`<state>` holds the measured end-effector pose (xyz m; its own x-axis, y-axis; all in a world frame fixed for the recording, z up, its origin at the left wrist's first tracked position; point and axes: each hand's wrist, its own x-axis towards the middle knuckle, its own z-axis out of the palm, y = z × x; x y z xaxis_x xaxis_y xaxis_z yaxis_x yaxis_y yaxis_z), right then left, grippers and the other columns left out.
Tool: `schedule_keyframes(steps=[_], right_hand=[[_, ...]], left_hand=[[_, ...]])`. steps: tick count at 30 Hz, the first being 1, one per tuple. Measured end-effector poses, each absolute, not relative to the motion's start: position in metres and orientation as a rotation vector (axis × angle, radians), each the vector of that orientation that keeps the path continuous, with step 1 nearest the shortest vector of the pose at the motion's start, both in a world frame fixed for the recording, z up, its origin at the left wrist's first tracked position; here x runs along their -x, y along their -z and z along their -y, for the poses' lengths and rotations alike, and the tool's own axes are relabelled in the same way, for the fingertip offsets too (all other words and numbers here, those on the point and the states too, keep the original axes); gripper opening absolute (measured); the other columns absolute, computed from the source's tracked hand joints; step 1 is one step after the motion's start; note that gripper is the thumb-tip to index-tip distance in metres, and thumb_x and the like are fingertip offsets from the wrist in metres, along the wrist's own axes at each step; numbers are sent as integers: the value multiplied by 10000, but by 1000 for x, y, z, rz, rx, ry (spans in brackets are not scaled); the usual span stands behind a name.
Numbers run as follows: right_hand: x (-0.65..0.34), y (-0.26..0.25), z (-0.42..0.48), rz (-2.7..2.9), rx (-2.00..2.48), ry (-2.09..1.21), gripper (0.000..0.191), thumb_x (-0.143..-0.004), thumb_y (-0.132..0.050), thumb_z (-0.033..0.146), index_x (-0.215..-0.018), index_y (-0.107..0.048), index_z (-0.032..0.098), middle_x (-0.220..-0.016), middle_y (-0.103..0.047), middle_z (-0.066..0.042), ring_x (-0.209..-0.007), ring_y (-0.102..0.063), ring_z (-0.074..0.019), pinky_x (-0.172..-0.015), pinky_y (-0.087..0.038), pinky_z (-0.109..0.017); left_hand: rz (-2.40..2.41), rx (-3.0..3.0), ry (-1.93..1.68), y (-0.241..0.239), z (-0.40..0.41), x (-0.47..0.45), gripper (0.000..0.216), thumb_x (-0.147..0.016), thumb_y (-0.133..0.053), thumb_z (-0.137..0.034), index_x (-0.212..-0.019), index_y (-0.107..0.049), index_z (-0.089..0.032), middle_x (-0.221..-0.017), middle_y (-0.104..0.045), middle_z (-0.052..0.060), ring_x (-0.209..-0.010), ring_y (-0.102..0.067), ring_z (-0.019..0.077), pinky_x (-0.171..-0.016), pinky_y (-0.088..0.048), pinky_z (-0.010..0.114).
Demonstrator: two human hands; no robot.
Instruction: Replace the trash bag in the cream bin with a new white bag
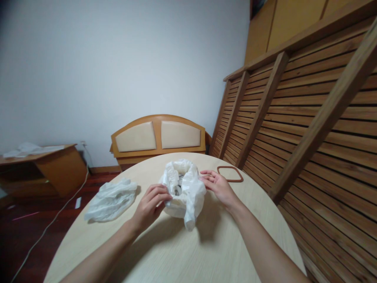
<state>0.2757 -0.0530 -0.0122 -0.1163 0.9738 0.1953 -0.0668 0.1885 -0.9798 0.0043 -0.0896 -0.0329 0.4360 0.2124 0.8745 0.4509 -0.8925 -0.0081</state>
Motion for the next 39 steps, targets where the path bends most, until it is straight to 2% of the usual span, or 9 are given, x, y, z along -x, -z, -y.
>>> schedule_keyframes(steps=[2, 6, 11, 18, 20, 25, 28, 33, 39], right_hand=[[-275, 12, 51, 1336, 931, -1108, 559, -609, -874, 541, -978, -645, 191, -866, -729, -56, -783, -686, -197, -709, -550, -317], [-272, 11, 50, 1283, 875, -997, 519, -639, -855, 572, -933, -640, 203, -871, -711, -49, -780, -675, -195, -699, -555, -316], [-269, 11, 53, 1244, 742, -895, 415, -726, -807, 527, -938, -605, 233, -881, -679, -21, -768, -656, -174, -672, -542, -288], [-272, 11, 58, 1337, 719, -747, 271, -857, -658, 441, -1027, -566, 251, -955, -670, -47, -815, -659, -196, -691, -528, -308], [-274, 9, 61, 1343, 762, -624, 217, -880, -623, 424, -992, -602, 240, -938, -665, -46, -830, -648, -207, -715, -521, -324], [-269, -5, 82, 1500, 813, -39, 207, -939, -544, 385, -854, -652, 230, -927, -657, -65, -950, -624, -256, -826, -498, -389], [-258, -11, 94, 1624, 939, 123, 175, -914, -589, 400, -878, -618, 231, -892, -675, -62, -898, -645, -262, -810, -496, -402], [-245, -4, 91, 1618, 1319, 81, 417, -787, -716, 559, -985, -562, 225, -931, -687, -79, -852, -664, -289, -725, -501, -398], [-256, 7, 73, 1518, 1315, -302, 413, -882, -574, 593, -1062, -587, 222, -1060, -711, -96, -813, -672, -233, -722, -528, -363]], left_hand=[[571, 2451, 1426, 33, 90, -4, 146, -985, -520, -163, -1047, -651, -183, -922, -685, 83, -985, -609, 206, -911, -550, 373], [559, 2477, 1378, 35, 90, -3, 163, -994, -503, -171, -1061, -652, -180, -930, -690, 87, -981, -614, 205, -936, -554, 399], [555, 2512, 1309, 38, 91, -3, 180, -1001, -490, -178, -1071, -656, -180, -921, -693, 88, -994, -619, 208, -942, -558, 403], [561, 2516, 1263, 40, 90, -6, 176, -1002, -486, -172, -1076, -645, -174, -938, -689, 90, -981, -608, 210, -926, -568, 400], [552, 2507, 1259, 39, 90, -6, 174, -1003, -482, -166, -1071, -641, -169, -940, -684, 90, -977, -604, 210, -930, -567, 396], [533, 2500, 1223, 38, 92, -7, 154, -993, -508, -155, -1068, -642, -158, -928, -692, 84, -988, -606, 203, -977, -550, 394], [527, 2512, 1200, 38, 93, -7, 146, -987, -527, -156, -1072, -645, -159, -930, -699, 82, -999, -609, 204, -975, -548, 389], [490, 2486, 1187, 38, 95, -8, 140, -979, -541, -145, -1061, -654, -152, -912, -698, 78, -989, -609, 208, -966, -550, 378], [475, 2470, 1147, 39, 95, -10, 154, -994, -517, -152, -1041, -664, -158, -915, -707, 68, -958, -632, 191, -975, -553, 383]])
